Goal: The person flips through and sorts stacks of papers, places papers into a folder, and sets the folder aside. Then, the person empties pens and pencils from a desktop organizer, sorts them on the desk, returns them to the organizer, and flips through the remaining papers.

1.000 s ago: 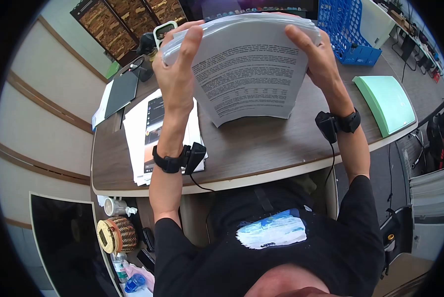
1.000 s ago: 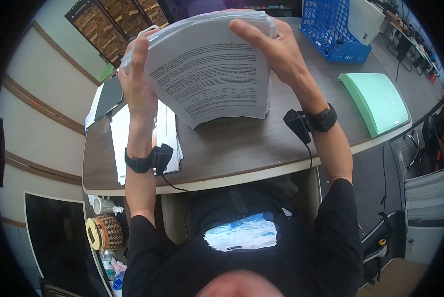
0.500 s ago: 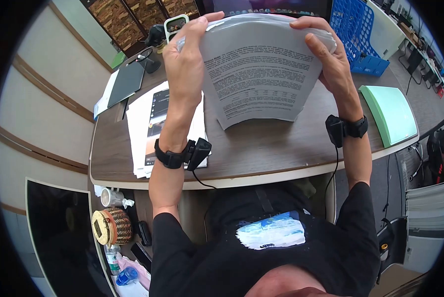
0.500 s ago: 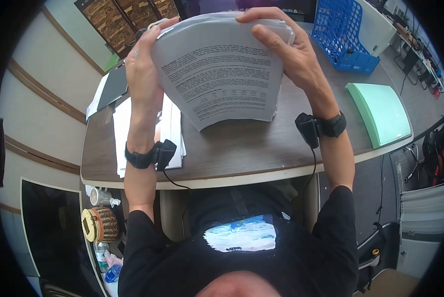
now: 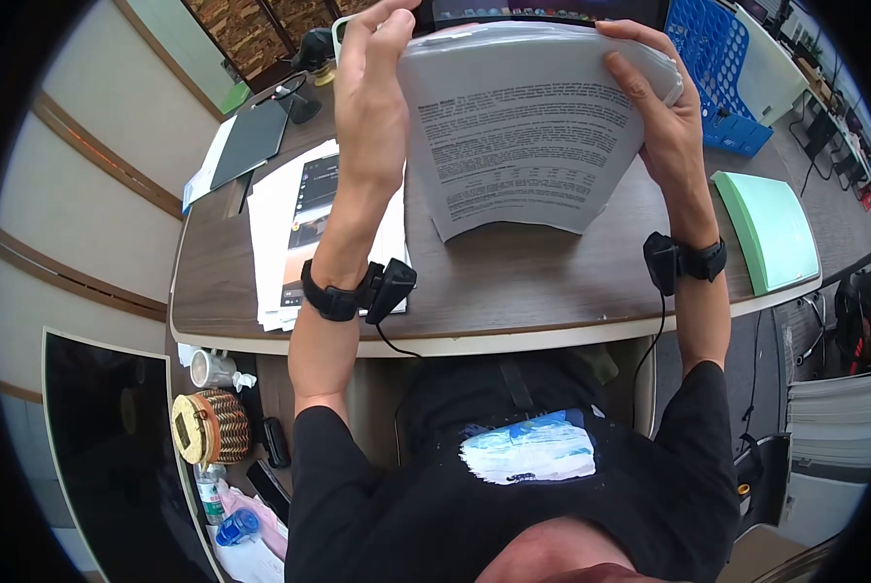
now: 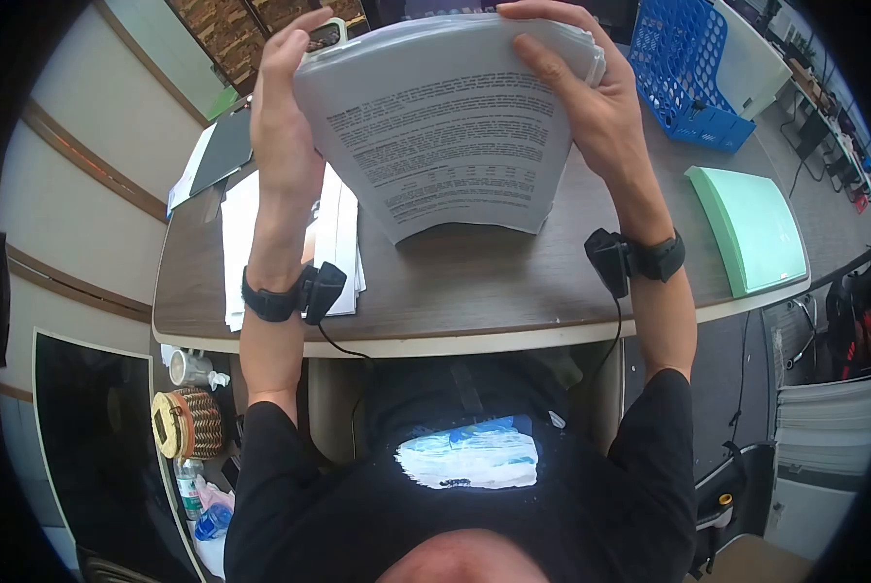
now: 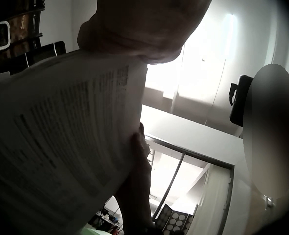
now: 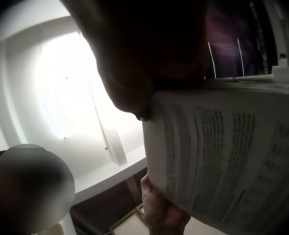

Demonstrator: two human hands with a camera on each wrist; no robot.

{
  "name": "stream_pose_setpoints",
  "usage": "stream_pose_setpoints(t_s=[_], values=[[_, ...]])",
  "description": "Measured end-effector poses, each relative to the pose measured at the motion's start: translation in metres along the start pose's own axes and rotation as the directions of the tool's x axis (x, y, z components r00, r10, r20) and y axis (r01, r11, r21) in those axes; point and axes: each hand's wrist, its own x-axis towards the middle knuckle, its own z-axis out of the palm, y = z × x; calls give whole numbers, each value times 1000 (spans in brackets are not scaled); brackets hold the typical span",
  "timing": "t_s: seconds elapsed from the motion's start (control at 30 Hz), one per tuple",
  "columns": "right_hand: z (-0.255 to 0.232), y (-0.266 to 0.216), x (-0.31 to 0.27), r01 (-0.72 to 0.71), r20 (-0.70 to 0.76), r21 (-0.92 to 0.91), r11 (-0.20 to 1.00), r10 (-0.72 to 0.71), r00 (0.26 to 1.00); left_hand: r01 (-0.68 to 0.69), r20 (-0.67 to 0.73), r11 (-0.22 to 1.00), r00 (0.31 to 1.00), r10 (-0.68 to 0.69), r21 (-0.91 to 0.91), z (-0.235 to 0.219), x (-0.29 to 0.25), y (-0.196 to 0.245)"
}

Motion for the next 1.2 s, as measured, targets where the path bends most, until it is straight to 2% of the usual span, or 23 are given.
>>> stream_pose_setpoints(t_s=[0.07, 0.13, 0.2, 0.23, 0.3, 0.4, 0.43, 0.47, 0.53, 0.57, 0.6, 0.67, 0.73, 0.8, 0.93, 1.0, 1.13, 1.2], values=[[-2, 0, -1, -5, -13, -48, 999, 4, 1000, -44, -24, 986, 999, 49, 158, -5, -7, -18], [2, -3, -7, -61, -25, 11, 998, 61, 998, 11, 10, 987, 1000, -12, 159, -13, -22, -24], [8, -5, -17, -101, -48, 6, 995, 101, 994, 44, 131, 980, 989, -70, 193, -22, -35, -38], [10, -4, -20, -133, -74, 2, 991, 133, 988, 49, 128, 980, 989, -75, 193, -26, -43, -47], [-15, 27, -41, -327, 2, -27, 945, 327, 945, 254, 156, 949, 946, -284, 185, -34, -57, -64], [-19, 62, -62, -330, 25, -83, 940, 333, 943, 195, 145, 972, 966, -214, 131, -35, -69, -88], [-13, 67, -69, -368, -20, -116, 923, 368, 930, 170, 140, 970, 971, -195, 175, -36, -71, -95], [-7, 69, -73, -409, -68, -145, 901, 404, 912, 175, 135, 969, 970, -200, 176, -32, -68, -92], [1, 69, -74, -451, -85, -177, 875, 442, 893, 271, 94, 937, 950, -297, 219, -25, -64, -87], [6, 66, -72, -465, -90, -102, 879, 458, 885, 283, 92, 945, 949, -301, 163, -17, -65, -76], [12, 61, -66, -470, -93, -28, 882, 466, 880, 284, 95, 945, 949, -301, 165, -9, -65, -71], [31, 39, -60, -423, -117, 8, 906, 421, 899, 280, -19, 958, 959, -281, -55, 6, -66, -65], [44, 25, -58, -379, -139, 41, 925, 381, 914, 285, -29, 958, 958, -285, -20, 11, -66, -61], [48, 18, -61, -408, -105, 48, 912, 411, 906, 237, 21, 962, 970, -242, 138, 10, -67, -65], [36, 33, -77, -409, -20, -34, 912, 409, 912, 292, 80, 950, 950, -301, 107, -3, -73, -66], [28, 45, -84, -448, 44, -13, 894, 448, 893, 364, 116, 931, 925, -363, 7, -14, -76, -72], [29, 50, -88, -459, 56, 15, 888, 458, 887, 399, 67, 913, 912, -405, 81, -18, -78, -81], [32, 42, -85, -446, -10, -24, 894, 446, 895, 356, -5, 928, 934, -358, 114, -6, -79, -69]])
